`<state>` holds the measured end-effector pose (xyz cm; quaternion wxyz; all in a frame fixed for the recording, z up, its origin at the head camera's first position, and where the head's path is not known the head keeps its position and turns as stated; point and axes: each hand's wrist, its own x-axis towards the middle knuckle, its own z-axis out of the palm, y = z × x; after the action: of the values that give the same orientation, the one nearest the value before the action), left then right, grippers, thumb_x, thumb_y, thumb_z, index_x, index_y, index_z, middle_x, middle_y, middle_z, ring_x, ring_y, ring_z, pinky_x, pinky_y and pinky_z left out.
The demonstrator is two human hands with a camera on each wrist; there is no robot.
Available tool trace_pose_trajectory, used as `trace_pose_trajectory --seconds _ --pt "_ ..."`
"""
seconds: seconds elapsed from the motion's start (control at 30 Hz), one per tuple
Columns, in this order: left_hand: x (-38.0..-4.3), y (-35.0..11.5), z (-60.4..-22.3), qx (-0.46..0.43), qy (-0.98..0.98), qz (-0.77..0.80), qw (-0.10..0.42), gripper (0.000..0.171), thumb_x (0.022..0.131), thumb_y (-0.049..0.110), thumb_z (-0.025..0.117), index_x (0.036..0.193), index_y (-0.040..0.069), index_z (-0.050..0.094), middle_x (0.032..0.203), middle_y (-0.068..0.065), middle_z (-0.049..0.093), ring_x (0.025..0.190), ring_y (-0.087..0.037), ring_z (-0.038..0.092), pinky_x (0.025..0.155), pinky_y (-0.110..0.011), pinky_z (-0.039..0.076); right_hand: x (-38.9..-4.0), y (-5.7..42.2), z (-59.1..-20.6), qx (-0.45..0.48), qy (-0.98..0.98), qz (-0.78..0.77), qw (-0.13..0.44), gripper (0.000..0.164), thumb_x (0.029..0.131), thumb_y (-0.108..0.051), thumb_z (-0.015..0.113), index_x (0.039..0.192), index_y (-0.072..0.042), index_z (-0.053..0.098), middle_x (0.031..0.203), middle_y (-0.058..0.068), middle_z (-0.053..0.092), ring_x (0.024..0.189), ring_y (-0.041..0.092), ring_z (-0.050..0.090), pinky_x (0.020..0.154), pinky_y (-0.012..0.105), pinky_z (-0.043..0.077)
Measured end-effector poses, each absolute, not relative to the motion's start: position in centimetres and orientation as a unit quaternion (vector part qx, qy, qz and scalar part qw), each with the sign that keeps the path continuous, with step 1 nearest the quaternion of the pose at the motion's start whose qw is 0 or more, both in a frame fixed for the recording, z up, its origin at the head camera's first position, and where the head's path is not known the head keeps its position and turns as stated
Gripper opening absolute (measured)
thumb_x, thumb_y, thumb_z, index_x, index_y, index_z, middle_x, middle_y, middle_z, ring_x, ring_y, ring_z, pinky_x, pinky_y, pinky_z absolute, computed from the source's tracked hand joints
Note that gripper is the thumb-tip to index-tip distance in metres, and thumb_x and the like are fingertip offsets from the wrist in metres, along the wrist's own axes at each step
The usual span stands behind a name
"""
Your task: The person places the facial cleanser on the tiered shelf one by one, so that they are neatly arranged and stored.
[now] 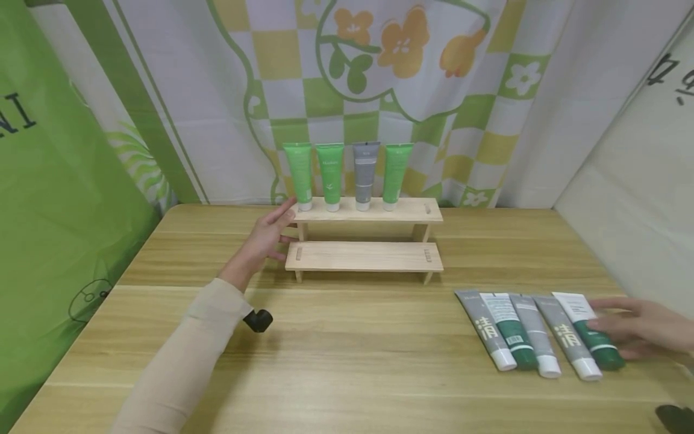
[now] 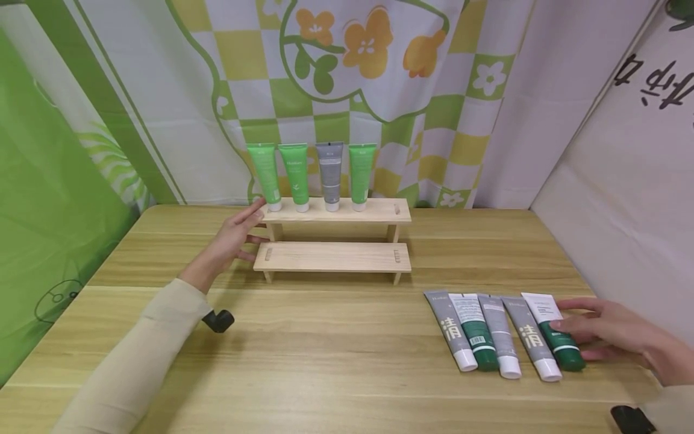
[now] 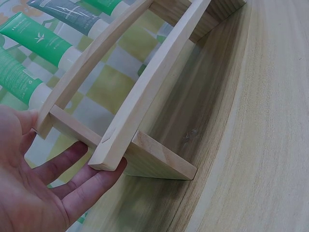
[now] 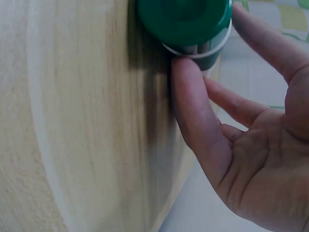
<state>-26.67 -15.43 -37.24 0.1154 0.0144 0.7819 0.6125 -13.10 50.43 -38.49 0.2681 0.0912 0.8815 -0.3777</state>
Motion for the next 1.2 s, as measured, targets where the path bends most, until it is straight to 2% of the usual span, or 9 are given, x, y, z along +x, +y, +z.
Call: trace_pose_trajectory --seconds 0.13,0.37,0.57,0.7,0.83,1.13,1.2 --pt "-26.6 -15.4 -37.2 0.014 0.780 0.615 0.115 0.052 0.106 0.051 0.039 0.157 0.046 0.028 0.154 -0.013 0.038 0.115 -0.036 0.053 0.082 -0.053 0.055 -13.2 49.8 -38.2 0.079 0.897 -0.343 0.268 0.093 0.098 -0.036 0.067 0.146 0.019 0.010 0.114 0.031 0.062 0.095 0.023 0.064 0.070 0.038 0.060" --pt "-26.5 -15.4 -37.1 0.016 0.780 0.615 0.114 0.052 0.106 0.051 0.040 0.157 0.045 0.029 0.153 -0.014 0.039 0.114 -0.037 0.053 0.082 -0.054 0.055 -13.6 49.2 -38.3 0.082 0.912 -0.295 0.273 0.098 0.095 -0.041 0.071 0.143 0.022 0.012 0.111 0.037 0.058 0.092 0.030 0.067 0.071 0.041 0.059" --pt "-26.6 -15.4 -37.2 0.016 0.777 0.618 0.115 0.051 0.107 0.050 0.039 0.156 0.046 0.029 0.152 -0.013 0.039 0.115 -0.037 0.053 0.081 -0.052 0.055 -13.8 49.1 -38.2 0.083 0.910 -0.294 0.281 0.097 0.095 -0.040 0.070 0.142 0.022 0.012 0.112 0.037 0.058 0.093 0.030 0.066 0.072 0.042 0.059" --pt "-26.7 -15.5 -37.1 0.019 0.778 0.617 0.115 0.052 0.107 0.051 0.039 0.157 0.046 0.028 0.152 -0.014 0.039 0.116 -0.038 0.053 0.081 -0.052 0.055 -13.9 49.0 -38.2 0.090 0.913 -0.284 0.279 0.099 0.093 -0.041 0.072 0.141 0.022 0.012 0.113 0.042 0.055 0.092 0.033 0.067 0.072 0.042 0.059" --pt "-26.7 -15.5 -37.2 0.018 0.779 0.616 0.116 0.052 0.107 0.051 0.039 0.157 0.045 0.028 0.152 -0.015 0.039 0.117 -0.038 0.053 0.081 -0.053 0.055 -14.0 48.9 -38.2 0.087 0.913 -0.283 0.280 0.097 0.094 -0.039 0.071 0.139 0.024 0.013 0.110 0.041 0.058 0.092 0.035 0.067 0.072 0.043 0.059" --pt "-26.7 -15.5 -37.1 0.018 0.780 0.614 0.118 0.051 0.106 0.051 0.041 0.156 0.047 0.029 0.154 -0.016 0.037 0.120 -0.041 0.052 0.085 -0.056 0.053 -14.1 49.1 -38.4 0.091 0.908 -0.303 0.274 0.094 0.094 -0.032 0.071 0.141 0.023 0.011 0.100 0.022 0.066 0.088 0.029 0.068 0.071 0.043 0.060" --pt "-26.8 -15.5 -37.2 0.018 0.780 0.614 0.116 0.052 0.106 0.051 0.040 0.156 0.046 0.029 0.153 -0.016 0.038 0.119 -0.040 0.053 0.084 -0.056 0.053 -14.2 49.0 -38.2 0.083 0.907 -0.311 0.270 0.093 0.094 -0.031 0.070 0.141 0.023 0.011 0.102 0.023 0.067 0.089 0.031 0.068 0.071 0.044 0.060"
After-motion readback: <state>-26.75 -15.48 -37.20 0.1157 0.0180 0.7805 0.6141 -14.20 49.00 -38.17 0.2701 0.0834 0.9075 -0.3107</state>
